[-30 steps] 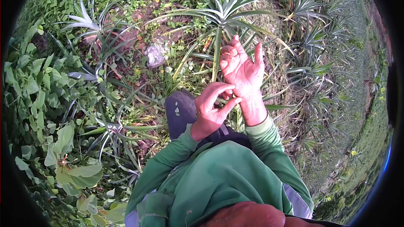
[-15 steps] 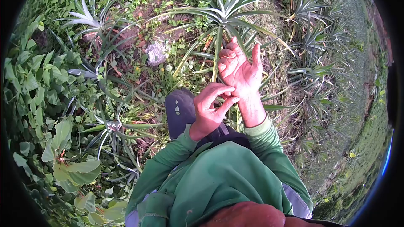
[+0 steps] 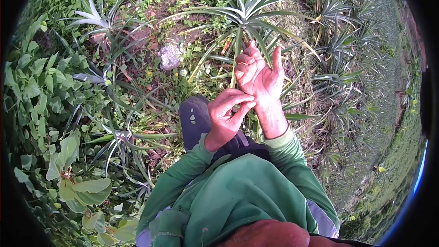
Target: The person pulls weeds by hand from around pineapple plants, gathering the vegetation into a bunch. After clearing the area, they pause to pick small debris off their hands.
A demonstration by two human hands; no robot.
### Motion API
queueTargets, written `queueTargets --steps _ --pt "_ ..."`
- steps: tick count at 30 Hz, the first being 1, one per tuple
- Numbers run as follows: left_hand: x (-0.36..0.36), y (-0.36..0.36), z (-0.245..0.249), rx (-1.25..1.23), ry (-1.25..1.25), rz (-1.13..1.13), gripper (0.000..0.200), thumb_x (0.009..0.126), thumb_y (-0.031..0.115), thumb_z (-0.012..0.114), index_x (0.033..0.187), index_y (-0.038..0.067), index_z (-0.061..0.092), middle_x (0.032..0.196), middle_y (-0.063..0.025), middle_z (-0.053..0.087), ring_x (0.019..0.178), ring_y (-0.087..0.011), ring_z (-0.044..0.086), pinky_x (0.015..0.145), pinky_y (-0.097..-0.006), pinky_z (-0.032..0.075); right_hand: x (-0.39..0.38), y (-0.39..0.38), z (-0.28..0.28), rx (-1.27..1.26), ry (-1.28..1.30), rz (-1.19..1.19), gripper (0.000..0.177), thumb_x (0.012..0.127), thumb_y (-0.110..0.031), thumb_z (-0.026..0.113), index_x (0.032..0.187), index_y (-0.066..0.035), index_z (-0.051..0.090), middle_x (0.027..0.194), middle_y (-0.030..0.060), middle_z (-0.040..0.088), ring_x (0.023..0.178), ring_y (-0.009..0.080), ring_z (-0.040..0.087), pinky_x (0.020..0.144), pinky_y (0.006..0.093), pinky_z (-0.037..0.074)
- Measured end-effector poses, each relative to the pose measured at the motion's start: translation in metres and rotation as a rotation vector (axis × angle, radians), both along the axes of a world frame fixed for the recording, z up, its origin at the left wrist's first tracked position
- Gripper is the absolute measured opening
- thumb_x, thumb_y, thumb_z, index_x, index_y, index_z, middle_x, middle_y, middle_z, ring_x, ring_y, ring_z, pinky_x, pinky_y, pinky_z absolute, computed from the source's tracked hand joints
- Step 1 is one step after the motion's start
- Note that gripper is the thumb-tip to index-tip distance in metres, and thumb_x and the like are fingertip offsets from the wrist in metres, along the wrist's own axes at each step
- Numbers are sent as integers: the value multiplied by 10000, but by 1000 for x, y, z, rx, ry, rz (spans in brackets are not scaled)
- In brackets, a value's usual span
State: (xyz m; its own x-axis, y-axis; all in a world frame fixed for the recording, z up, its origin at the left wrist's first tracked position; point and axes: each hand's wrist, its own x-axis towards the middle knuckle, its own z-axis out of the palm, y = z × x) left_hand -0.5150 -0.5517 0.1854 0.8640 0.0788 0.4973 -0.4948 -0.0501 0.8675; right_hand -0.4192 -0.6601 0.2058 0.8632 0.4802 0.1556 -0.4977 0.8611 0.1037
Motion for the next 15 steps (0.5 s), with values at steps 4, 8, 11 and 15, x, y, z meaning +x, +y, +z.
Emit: queueTargets --steps 4,8,11,15 --pt "0 1 -2 -14 -3 17 142 861 -93 737 997 -55 726 977 -111 674 846 -150 660 717 -266 552 1 2 -3 -13 0 5 720 1007 -647 475 1245 15 626 963 90 601 893 231 542 775 363 470" --pt "-2 2 -3 -93 53 13 120 901 -76 711 1019 -62 707 973 -97 655 826 -116 637 689 -241 527 1 6 -6 -8 4 13 719 1006 -647 477 1243 15 630 968 92 605 890 232 543 769 360 465" --pt "-2 5 -11 -74 61 17 122 910 -70 706 1031 -60 695 969 -91 647 813 -110 631 681 -237 517 0 10 -7 -28 12 6 729 1004 -650 479 1243 23 628 967 92 610 879 232 541 771 359 467" --pt "-3 9 -8 -34 82 35 134 898 -64 723 1027 -59 688 975 -86 641 819 -113 635 693 -242 524 2 14 -14 -29 -18 16 752 1008 -657 460 1248 37 624 978 114 642 872 238 546 784 368 481"
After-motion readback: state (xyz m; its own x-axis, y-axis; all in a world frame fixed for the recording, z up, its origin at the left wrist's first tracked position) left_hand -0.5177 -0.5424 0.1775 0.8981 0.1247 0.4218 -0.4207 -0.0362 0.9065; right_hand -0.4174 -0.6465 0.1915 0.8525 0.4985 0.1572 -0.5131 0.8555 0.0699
